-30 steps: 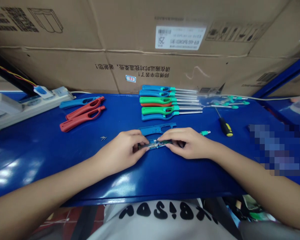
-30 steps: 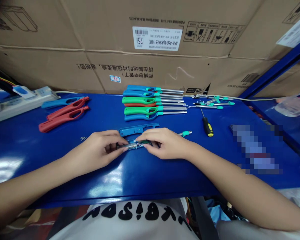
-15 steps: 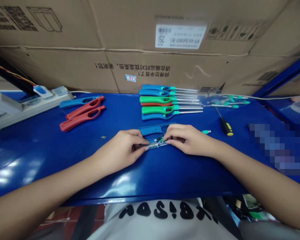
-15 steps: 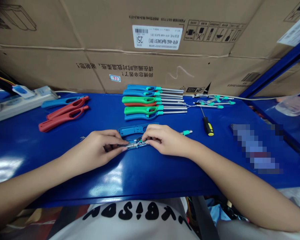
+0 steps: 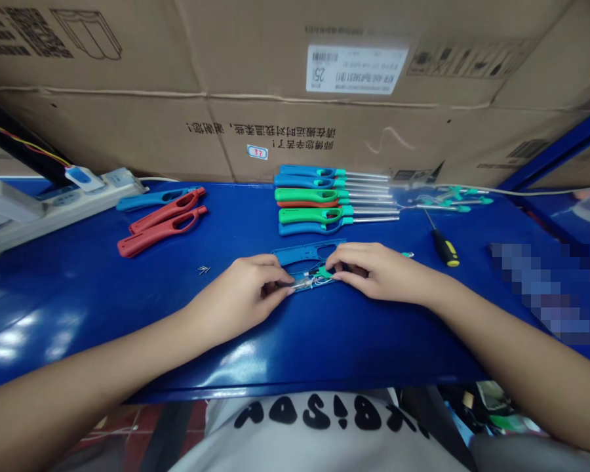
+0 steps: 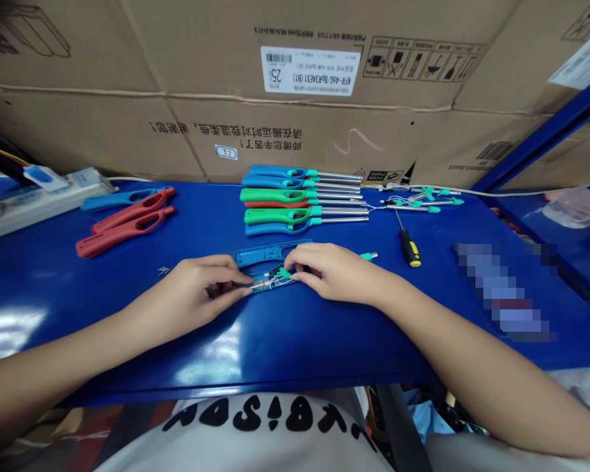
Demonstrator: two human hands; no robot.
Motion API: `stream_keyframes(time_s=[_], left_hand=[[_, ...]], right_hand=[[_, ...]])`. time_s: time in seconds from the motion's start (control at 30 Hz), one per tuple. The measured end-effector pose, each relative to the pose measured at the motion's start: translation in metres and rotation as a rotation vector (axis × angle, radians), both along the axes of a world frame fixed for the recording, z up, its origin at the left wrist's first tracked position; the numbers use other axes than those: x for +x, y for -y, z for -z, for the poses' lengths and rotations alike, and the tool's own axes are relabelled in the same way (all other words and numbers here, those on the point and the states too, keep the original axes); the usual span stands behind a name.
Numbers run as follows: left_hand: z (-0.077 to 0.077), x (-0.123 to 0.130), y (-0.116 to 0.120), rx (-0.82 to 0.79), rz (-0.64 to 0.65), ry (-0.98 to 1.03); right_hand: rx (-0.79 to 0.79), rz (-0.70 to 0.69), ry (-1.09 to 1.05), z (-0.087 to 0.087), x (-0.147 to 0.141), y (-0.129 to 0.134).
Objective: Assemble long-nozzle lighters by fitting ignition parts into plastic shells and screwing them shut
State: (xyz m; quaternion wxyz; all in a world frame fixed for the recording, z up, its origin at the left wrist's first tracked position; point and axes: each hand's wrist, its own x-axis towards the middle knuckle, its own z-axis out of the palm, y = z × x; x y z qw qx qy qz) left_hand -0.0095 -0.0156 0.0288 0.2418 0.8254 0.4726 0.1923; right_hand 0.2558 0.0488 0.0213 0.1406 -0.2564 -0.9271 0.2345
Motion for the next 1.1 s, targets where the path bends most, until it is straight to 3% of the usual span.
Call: stream_keyframes(time_s=[0.4, 0.63, 0.87, 1.1], left_hand=[[0.000, -0.003, -0.003, 0.018, 0.018, -0.015], [-0.001, -0.002, -0.002, 0.010, 0.029, 0.004], [-0.002, -0.003, -0.002, 0.012, 0.046, -0.013], [-0.002, -0.004, -0.003, 0.045, 0.064, -0.062]], right_hand=[[0.144, -0.097, 0.127, -0.002, 0.001, 0.006], [0.103, -0.091, 0.143, -0.007, 0.002, 0.008], [-0.065, -0.075, -0.004, -0.004, 0.006, -0.001], [-0.032, -0.031, -0.018, -0.001, 0.004, -0.003]])
